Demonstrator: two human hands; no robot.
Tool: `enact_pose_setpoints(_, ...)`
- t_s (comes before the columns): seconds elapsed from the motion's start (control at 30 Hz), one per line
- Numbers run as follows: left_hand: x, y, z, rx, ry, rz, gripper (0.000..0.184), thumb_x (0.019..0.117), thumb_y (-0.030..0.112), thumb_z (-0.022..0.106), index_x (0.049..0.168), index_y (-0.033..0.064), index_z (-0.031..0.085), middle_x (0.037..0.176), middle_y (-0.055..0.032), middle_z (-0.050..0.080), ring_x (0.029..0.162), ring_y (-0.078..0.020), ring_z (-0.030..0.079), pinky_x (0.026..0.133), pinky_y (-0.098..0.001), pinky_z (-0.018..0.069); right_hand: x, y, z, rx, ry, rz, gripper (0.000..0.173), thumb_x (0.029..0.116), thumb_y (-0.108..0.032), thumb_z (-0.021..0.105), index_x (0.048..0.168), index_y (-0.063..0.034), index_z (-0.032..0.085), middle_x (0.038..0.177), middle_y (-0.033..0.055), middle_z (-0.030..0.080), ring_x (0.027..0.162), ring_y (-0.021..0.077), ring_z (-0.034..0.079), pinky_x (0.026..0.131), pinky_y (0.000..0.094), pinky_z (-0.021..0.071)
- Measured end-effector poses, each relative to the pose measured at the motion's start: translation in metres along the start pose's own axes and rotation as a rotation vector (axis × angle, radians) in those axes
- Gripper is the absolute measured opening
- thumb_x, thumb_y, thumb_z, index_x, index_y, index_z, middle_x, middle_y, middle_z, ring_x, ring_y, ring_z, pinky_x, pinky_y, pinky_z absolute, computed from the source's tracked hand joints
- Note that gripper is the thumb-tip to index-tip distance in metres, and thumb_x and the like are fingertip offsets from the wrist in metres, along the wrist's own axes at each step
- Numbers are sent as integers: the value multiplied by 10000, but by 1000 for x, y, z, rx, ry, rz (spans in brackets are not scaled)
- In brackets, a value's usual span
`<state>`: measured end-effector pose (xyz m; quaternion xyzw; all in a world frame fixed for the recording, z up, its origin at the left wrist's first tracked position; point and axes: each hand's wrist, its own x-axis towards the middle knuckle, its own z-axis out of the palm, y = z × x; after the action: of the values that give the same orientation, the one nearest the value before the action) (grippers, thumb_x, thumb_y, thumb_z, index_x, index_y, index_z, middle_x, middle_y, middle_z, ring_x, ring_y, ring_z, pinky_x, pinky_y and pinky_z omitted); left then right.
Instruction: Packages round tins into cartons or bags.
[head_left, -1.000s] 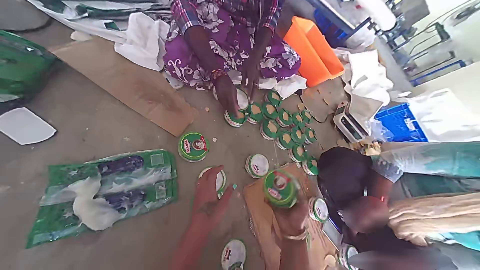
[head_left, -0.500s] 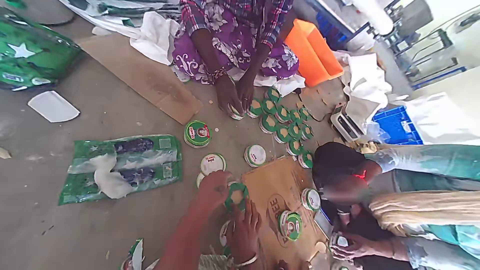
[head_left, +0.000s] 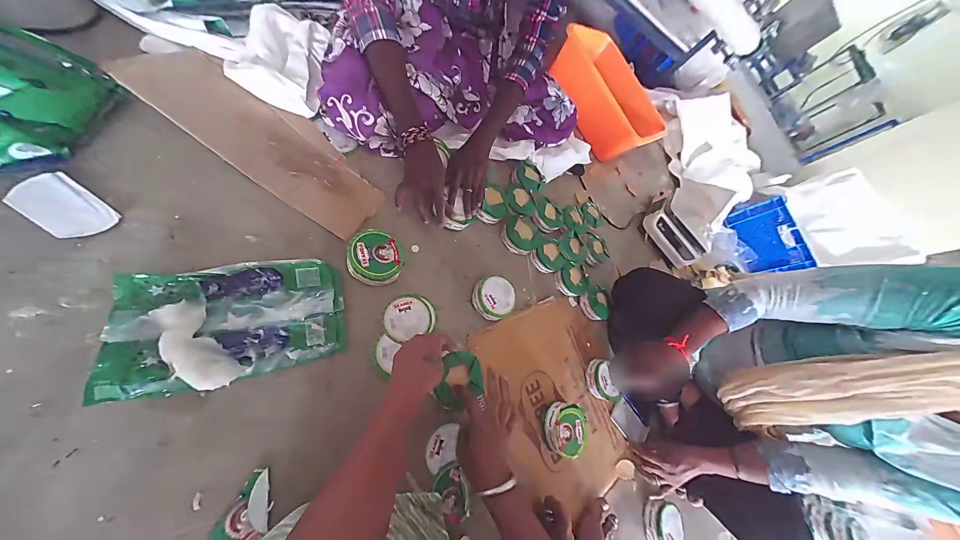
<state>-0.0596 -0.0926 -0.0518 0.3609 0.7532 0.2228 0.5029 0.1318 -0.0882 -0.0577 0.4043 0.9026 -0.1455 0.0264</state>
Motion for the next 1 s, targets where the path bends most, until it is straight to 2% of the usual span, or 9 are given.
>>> enact_pose_setpoints(0.1, 0, 2, -3, 12, -28, -14, 382, 990, 3, 531, 1334, 112, 656, 1326, -181, 643, 1264, -368, 583, 1050, -563, 444, 1, -13, 18, 72, -53, 45, 662, 785, 63, 677, 1384, -217, 652, 1613, 269, 343, 1461, 562, 309, 1084, 759, 282)
enact_pose_setpoints(0.2, 0, 2, -5, 12, -37, -11, 376, 994, 13, 521, 1333, 106, 657, 1333, -182, 639, 1274, -361, 578, 1055, -559, 444, -22, 3, 26, 61, 7, 91, 691, 726, 83, 690, 1349, -215, 681, 1551, 318, 408, 1420, 602, 345, 1045, 792, 298)
enact_pose_setpoints(0.3, -2, 4, -2, 30, -30, -22, 367, 1006, 23, 515, 1341, 95, 647, 1346, -188, 629, 1291, -370, 567, 1067, -562, 436, -25, 24, 12, 52, -33, 243, 628, 814, 29, 674, 1406, -178, 635, 1589, 339, 324, 1464, 608, 242, 1095, 782, 242)
enact_pose_setpoints(0.4, -1, 6, -2, 43, -15, -8, 363, 998, 18, 527, 1332, 89, 650, 1340, -189, 635, 1282, -376, 575, 1058, -569, 443, 2, 29, -1, 111, 48, 291, 620, 803, 35, 691, 1397, -129, 626, 1604, 332, 301, 1454, 617, 253, 1059, 775, 295)
enact_pose_setpoints(0.57, -1, 3, -2, 38, -41, -9, 389, 976, 7, 547, 1347, 88, 633, 1337, -189, 630, 1279, -374, 571, 1057, -569, 440, 2, 2, 7, 14, -88, 289, 740, 866, 37, 640, 1537, -236, 490, 1633, 305, 267, 1495, 580, 200, 1119, 780, 202)
enact_pose_setpoints(0.67, 0, 5, -2, 37, -43, -20, 403, 962, 1, 556, 1342, 108, 639, 1324, -181, 638, 1256, -366, 586, 1037, -562, 457, -37, -7, 22, -16, 20, 220, 727, 761, 64, 655, 1442, -184, 604, 1528, 333, 434, 1429, 603, 334, 1081, 806, 244)
enact_pose_setpoints(0.8, -1, 6, -1, 77, -46, -27, 391, 1004, 41, 526, 1372, 125, 630, 1374, -180, 617, 1308, -368, 560, 1070, -567, 437, -12, 0, -1, 151, 43, 324, 516, 850, 33, 622, 1350, -92, 652, 1601, 326, 310, 1475, 613, 194, 1107, 772, 230)
enact_pose_setpoints(0.93, -2, 7, -3, 72, -67, -43, 396, 1010, 41, 506, 1377, 131, 623, 1371, -181, 615, 1300, -371, 561, 1055, -568, 445, 8, 5, 12, -80, -60, 321, 749, 864, 3, 657, 1546, -251, 477, 1633, 300, 273, 1511, 561, 180, 1140, 771, 175)
enact_pose_setpoints(1.0, 0, 7, -4, 75, -75, -44, 394, 1011, 50, 505, 1378, 130, 623, 1385, -178, 608, 1314, -367, 553, 1066, -564, 441, -8, -8, 9, -79, -100, 346, 804, 820, 65, 638, 1552, -222, 471, 1629, 288, 296, 1509, 555, 196, 1149, 775, 149)
